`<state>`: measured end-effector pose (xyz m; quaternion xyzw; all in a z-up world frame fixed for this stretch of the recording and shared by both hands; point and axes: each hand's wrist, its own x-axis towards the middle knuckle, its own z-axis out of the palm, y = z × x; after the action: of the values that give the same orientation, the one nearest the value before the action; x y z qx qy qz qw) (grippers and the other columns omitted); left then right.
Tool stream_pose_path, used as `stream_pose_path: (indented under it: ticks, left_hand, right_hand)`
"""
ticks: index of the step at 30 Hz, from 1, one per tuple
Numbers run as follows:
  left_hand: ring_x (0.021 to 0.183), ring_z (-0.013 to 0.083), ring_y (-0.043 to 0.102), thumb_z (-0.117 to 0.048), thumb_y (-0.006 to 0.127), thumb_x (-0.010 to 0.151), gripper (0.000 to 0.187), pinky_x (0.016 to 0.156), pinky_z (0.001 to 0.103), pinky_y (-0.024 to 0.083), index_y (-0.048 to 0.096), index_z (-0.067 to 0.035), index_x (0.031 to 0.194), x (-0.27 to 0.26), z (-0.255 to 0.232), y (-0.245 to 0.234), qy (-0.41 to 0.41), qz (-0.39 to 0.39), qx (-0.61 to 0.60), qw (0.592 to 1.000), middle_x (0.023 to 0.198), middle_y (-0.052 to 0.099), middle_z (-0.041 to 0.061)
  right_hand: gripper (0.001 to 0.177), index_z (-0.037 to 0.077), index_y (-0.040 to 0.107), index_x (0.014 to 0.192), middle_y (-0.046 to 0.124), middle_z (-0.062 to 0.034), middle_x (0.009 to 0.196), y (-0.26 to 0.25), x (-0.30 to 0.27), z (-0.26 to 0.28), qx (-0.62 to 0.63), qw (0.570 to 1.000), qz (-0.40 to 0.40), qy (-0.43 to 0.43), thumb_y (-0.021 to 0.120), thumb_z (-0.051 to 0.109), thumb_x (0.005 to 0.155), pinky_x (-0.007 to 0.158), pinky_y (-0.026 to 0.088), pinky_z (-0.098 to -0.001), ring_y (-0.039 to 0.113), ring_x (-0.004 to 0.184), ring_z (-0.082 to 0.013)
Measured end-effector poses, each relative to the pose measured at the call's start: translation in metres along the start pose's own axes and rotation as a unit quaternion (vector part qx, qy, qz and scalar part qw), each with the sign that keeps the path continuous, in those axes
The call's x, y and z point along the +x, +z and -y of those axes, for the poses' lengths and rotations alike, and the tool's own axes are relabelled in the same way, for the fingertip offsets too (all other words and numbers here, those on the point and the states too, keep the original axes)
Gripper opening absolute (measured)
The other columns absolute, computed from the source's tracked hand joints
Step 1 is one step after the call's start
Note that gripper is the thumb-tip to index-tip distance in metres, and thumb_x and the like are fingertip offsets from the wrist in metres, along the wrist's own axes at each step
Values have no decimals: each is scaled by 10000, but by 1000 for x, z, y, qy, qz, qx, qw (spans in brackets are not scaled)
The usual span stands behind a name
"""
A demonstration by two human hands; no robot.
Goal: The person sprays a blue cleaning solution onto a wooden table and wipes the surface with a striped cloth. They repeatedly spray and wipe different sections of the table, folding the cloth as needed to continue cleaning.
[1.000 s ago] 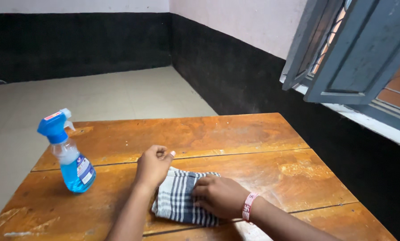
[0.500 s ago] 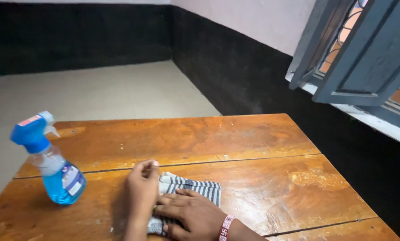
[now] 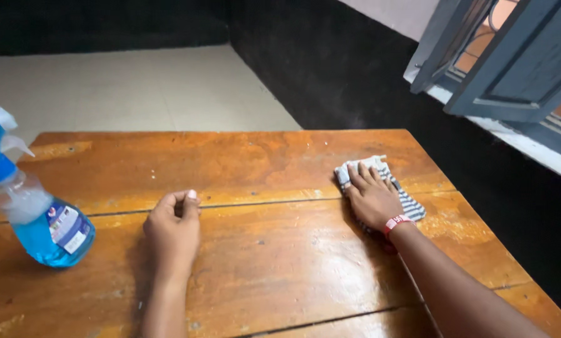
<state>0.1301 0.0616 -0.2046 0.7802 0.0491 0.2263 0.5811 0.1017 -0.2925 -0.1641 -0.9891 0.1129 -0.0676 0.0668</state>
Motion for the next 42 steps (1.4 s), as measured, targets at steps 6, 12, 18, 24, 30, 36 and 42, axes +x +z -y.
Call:
stream_pose_path:
  ticks: [6, 12, 18, 24, 30, 36, 42]
  left_hand:
    - [682, 169, 697, -207, 720, 957, 192, 657, 328, 537, 745, -22, 1004, -9, -2, 3, 49, 29, 51, 997, 805, 749, 122]
    - [691, 222, 726, -211, 713, 924, 203, 669, 354, 554, 750, -41, 1028, -19, -13, -3, 47, 87, 79, 992, 807, 755, 133]
    - [842, 298, 706, -198, 707, 944, 181, 773, 410, 554, 761, -44, 1022, -24, -13, -7, 134, 54, 136, 980, 931, 737, 172]
    - [1036, 326, 659, -234, 654, 919, 204, 878, 460, 518, 776, -91, 998, -33, -28, -9, 175, 85, 281, 940, 1049, 740, 118]
    - [1151, 286, 617, -244, 651, 904, 233, 1001, 446, 469, 756, -80, 1032, -33, -33, 4, 241, 98, 348, 901, 1120, 727, 90]
    - [1322, 266, 526, -326, 571, 961, 403, 1100, 416, 397, 669, -99, 1278, -35, -26, 1, 186, 166, 386, 888, 1382, 613, 81]
    - [1541, 156, 184, -508, 395, 990, 658, 1242, 363, 149, 350, -185, 1561, -55, -24, -21, 136, 265, 456, 838, 1672, 223, -17]
  right_hand:
    - [637, 123, 374, 1554, 282, -161, 1648, 20, -73, 51, 45, 991, 15, -124, 370, 447, 1006, 1237, 128, -524, 218, 1542, -316]
    - [604, 101, 459, 1550, 376, -193, 1638, -8, -186, 93, 94, 935, 41, -341, 426, 427, 1043, 1200, 113, -551, 271, 1535, -367]
    - [626, 136, 413, 1533, 349, -111, 1641, -9, -128, -4, 89, 990, 48, -97, 388, 447, 990, 1258, 151, -426, 274, 1543, -290]
    - [759, 281, 253, 1644, 171, -15, 1710, -18, -84, -98, -7, 993, 26, 114, 243, 553, 935, 1223, 87, -485, 143, 1533, -238]
    - [615, 105, 422, 1527, 366, -150, 1626, 11, -146, -9, 56, 998, -21, 1, 363, 439, 1014, 1240, 197, -507, 288, 1538, -325]
    - [635, 129, 384, 1556, 309, -141, 1640, -13, -208, 59, 69, 979, 42, -189, 374, 448, 1006, 1206, 116, -512, 219, 1525, -338]
    - [681, 183, 286, 1589, 191, -78, 1683, -15, -195, -27, 61, 993, 83, -60, 297, 549, 1015, 1259, 60, -442, 125, 1575, -256]
